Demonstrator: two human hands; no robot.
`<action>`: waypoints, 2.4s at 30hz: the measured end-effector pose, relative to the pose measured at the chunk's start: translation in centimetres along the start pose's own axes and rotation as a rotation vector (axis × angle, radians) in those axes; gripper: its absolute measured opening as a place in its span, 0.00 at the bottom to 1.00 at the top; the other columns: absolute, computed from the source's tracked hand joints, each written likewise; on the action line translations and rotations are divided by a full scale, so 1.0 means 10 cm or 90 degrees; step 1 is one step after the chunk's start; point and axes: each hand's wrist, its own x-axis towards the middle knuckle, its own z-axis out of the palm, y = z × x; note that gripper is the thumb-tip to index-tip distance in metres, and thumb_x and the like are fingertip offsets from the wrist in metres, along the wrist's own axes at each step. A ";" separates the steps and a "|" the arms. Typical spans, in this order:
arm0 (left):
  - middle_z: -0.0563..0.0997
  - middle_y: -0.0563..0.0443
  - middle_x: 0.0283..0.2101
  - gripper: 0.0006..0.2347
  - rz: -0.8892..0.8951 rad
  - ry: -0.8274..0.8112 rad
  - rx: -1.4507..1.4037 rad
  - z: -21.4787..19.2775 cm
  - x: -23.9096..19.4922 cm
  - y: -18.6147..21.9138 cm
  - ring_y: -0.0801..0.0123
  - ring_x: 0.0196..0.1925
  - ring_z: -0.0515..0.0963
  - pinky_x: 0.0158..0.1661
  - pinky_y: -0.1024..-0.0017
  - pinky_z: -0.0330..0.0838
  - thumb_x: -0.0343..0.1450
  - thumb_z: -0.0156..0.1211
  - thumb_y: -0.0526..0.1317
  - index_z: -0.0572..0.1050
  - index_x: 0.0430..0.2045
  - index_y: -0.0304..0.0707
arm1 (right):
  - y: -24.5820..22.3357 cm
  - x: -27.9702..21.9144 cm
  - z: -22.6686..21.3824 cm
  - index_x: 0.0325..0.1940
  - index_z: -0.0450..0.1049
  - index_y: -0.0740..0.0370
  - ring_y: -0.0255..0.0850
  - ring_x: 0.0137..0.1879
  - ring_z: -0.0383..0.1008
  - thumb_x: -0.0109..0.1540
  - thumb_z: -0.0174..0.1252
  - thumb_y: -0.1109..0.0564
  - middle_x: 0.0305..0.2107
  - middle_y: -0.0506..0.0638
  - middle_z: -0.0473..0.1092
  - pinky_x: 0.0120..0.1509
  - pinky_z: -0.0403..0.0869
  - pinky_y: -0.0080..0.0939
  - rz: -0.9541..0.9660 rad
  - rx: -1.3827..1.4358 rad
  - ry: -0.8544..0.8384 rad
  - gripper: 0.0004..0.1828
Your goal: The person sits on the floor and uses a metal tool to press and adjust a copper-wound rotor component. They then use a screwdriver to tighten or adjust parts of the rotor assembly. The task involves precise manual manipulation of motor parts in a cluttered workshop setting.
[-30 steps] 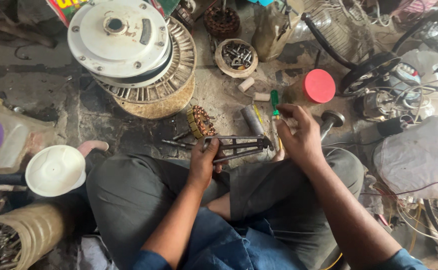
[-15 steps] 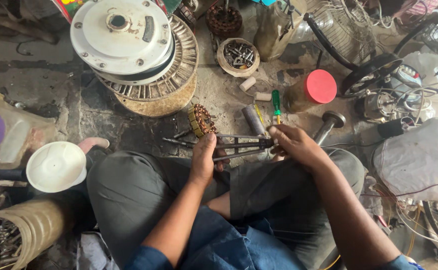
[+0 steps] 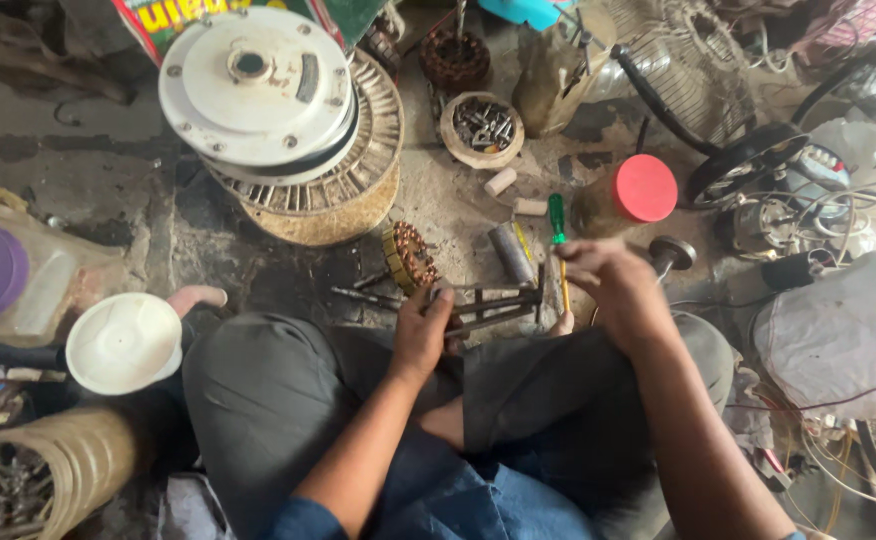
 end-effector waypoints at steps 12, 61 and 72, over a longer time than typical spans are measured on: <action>0.80 0.40 0.26 0.15 0.267 0.102 0.591 0.08 -0.07 0.03 0.47 0.29 0.81 0.30 0.57 0.72 0.78 0.57 0.51 0.74 0.32 0.37 | 0.43 0.39 0.14 0.43 0.80 0.61 0.50 0.45 0.82 0.49 0.69 0.29 0.36 0.58 0.80 0.52 0.77 0.49 0.232 -0.768 -0.144 0.36; 0.81 0.29 0.45 0.18 0.209 0.237 0.688 -0.50 0.66 0.31 0.36 0.47 0.80 0.46 0.50 0.73 0.77 0.54 0.50 0.67 0.53 0.37 | 1.76 1.58 0.57 0.45 0.72 0.61 0.43 0.39 0.79 0.56 0.54 0.60 0.37 0.56 0.76 0.40 0.79 0.46 0.165 -0.128 0.081 0.13; 0.81 0.29 0.43 0.18 0.168 0.232 0.673 -0.47 0.65 0.37 0.36 0.45 0.81 0.44 0.49 0.73 0.76 0.54 0.50 0.66 0.53 0.37 | 1.51 1.35 0.84 0.47 0.76 0.59 0.48 0.41 0.80 0.57 0.67 0.51 0.34 0.56 0.78 0.46 0.76 0.47 0.021 -0.593 -0.162 0.17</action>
